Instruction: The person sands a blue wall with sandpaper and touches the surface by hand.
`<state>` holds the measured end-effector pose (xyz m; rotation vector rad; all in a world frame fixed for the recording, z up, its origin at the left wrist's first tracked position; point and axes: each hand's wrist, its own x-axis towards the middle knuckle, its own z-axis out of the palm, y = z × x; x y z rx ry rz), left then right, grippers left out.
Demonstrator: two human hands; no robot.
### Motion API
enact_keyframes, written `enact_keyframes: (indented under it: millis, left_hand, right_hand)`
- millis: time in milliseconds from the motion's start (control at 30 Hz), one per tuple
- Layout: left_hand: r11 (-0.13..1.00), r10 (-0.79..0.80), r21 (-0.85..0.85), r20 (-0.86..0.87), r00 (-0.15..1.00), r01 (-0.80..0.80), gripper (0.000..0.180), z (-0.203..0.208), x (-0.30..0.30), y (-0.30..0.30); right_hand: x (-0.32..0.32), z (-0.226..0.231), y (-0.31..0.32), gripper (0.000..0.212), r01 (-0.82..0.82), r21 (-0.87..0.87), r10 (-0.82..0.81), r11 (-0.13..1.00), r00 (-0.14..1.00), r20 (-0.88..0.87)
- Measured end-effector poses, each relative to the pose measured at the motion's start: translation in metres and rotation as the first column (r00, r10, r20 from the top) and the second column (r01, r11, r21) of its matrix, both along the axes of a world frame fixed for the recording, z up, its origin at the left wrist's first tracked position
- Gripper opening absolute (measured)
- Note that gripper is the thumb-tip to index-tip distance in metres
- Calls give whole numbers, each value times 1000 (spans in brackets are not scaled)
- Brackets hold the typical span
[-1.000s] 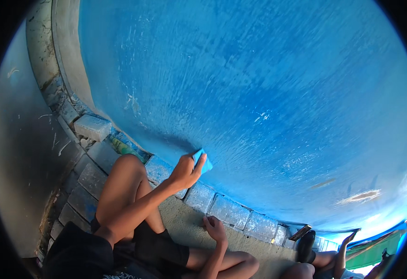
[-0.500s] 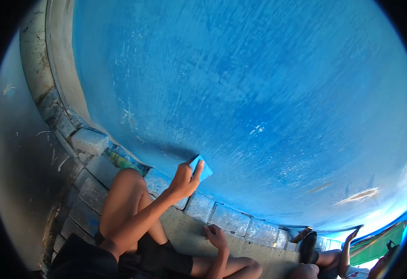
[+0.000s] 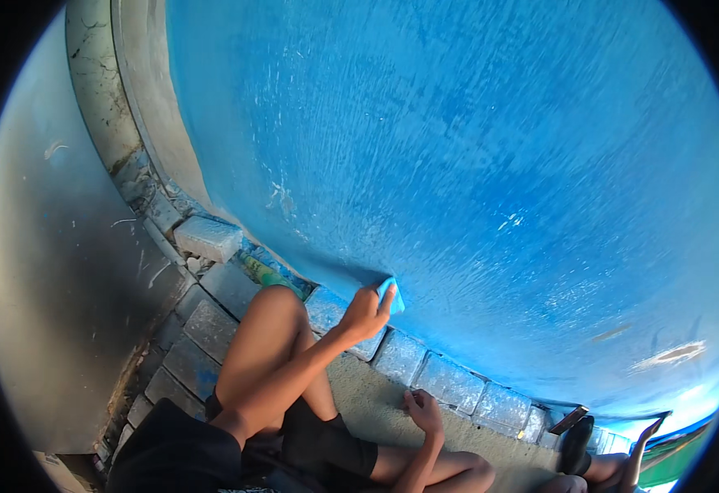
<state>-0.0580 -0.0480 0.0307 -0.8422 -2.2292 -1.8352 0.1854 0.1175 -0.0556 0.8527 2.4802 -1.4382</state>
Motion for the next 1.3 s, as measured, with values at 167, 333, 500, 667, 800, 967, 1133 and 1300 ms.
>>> enact_keyframes:
  millis: [167, 333, 500, 667, 800, 967, 1133, 1300]
  left_hand:
    - [997, -57, -45, 12, 998, 58, 37, 27, 3, 2]
    - [999, -14, -33, 97, 995, 17, 42, 14, -3, -4]
    - [997, 1, -83, -98, 995, -9, 39, -7, 5, 10]
    - [995, -98, -2, 47, 994, 98, 42, 36, 8, 9]
    - [971, -21, -238, -152, 988, -16, 45, -41, 7, 9]
    - [975, -150, -152, 69, 986, 159, 45, 13, 9, 12]
    - [992, -104, -64, 21, 994, 105, 46, 0, 13, 12]
    - [978, -160, -124, 71, 985, 168, 43, -9, 18, 20]
  right_hand:
    - [16, -15, 11, 31, 5, 2, -5, 1000, 998, -68]
    - [2, 2, -1, 31, 3, -24, -4, 1000, 1000, -29]
    - [4, -5, 5, 32, 6, -48, -8, 999, 999, -41]
    - [11, -10, 7, 30, 46, -100, -54, 994, 996, -77]
    - [-3, -6, -4, 30, 15, -77, -18, 997, 999, -34]
    - [12, -5, 0, 30, 50, -53, -56, 997, 992, -113]
    - [4, 1, 3, 28, 26, -37, -27, 999, 999, -19]
    - [9, -7, 6, 29, 46, -52, -49, 998, 997, -54]
